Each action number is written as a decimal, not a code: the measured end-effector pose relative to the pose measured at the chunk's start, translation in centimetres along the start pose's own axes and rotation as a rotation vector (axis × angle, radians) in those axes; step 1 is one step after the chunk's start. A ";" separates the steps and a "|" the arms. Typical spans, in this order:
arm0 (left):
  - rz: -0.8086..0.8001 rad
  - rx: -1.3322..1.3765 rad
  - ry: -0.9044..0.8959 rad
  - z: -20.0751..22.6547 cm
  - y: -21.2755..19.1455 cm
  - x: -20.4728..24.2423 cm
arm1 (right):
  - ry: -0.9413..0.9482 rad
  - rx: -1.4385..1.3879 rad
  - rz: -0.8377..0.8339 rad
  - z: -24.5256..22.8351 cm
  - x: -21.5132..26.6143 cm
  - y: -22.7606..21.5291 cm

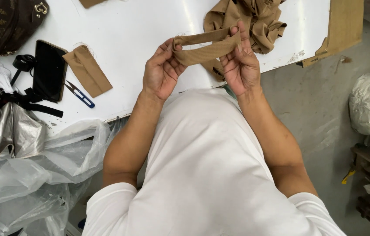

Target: Folding small strips of brown fabric into loops on a work table in a factory setting.

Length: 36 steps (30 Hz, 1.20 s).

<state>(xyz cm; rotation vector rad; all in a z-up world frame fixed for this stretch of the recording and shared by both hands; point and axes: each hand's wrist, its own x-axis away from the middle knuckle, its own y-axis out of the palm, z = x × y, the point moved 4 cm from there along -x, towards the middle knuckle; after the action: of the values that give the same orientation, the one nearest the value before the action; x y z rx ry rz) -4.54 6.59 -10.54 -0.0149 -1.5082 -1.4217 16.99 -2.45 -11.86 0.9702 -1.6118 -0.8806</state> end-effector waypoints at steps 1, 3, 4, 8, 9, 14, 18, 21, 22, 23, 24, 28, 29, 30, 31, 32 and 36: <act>0.004 0.006 -0.013 -0.2 0.1 0.0 | -0.014 0.019 -0.001 0.0 -0.2 0.2; 0.017 -0.039 -0.027 -0.2 -0.2 -0.2 | 0.049 -0.045 -0.066 -0.2 -0.3 -0.4; 0.032 -0.086 -0.042 -0.1 -0.5 -0.1 | 0.113 -0.110 -0.129 -0.1 -0.4 -0.4; 0.058 -0.334 0.051 3.9 0.3 1.4 | 0.267 0.426 -0.108 -0.1 0.6 3.2; 0.026 -0.600 0.059 4.8 0.1 1.6 | 0.326 0.640 -0.117 0.0 0.6 4.0; -0.133 -1.148 0.108 8.6 -1.4 3.6 | 0.369 1.036 -0.215 1.2 -1.8 1.5; -0.233 -1.178 0.091 10.3 -2.2 3.9 | 0.472 1.308 -0.308 3.7 -3.7 6.2; -0.230 -1.200 0.049 12.0 -3.0 3.5 | 0.620 1.423 -0.296 4.8 -5.3 8.5; -0.215 -1.251 0.015 12.5 -3.2 3.2 | 0.737 1.524 -0.278 5.1 -5.6 9.5; -0.219 -1.246 0.010 12.8 -2.9 3.4 | 0.741 1.525 -0.271 5.2 -6.1 9.6; -0.184 -1.236 0.003 13.3 -2.6 3.4 | 0.731 1.539 -0.307 5.4 -6.7 10.0; -0.079 -1.319 0.016 15.3 -1.5 3.6 | 0.758 1.649 -0.308 6.6 -8.3 12.9; -0.081 -1.317 0.011 15.6 -1.3 3.5 | 0.761 1.649 -0.303 6.7 -8.9 13.1; -0.047 -1.372 0.001 16.0 -1.3 3.3 | 0.766 1.717 -0.362 6.9 -9.5 13.3; -0.014 -1.426 -0.010 16.5 -1.2 3.2 | 0.771 1.784 -0.421 7.1 -10.0 13.5; -0.016 -1.424 -0.015 16.9 -1.5 2.8 | 0.775 1.783 -0.416 7.3 -10.6 14.2; 0.029 -1.630 0.002 18.4 -3.3 1.4 | 0.706 2.098 -0.560 8.2 -13.5 13.3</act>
<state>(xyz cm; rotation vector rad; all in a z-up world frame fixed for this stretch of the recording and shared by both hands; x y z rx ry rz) -18.83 18.44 -8.13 -0.9896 0.0020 -2.2086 8.99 15.91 -6.87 2.6811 -1.1153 1.2937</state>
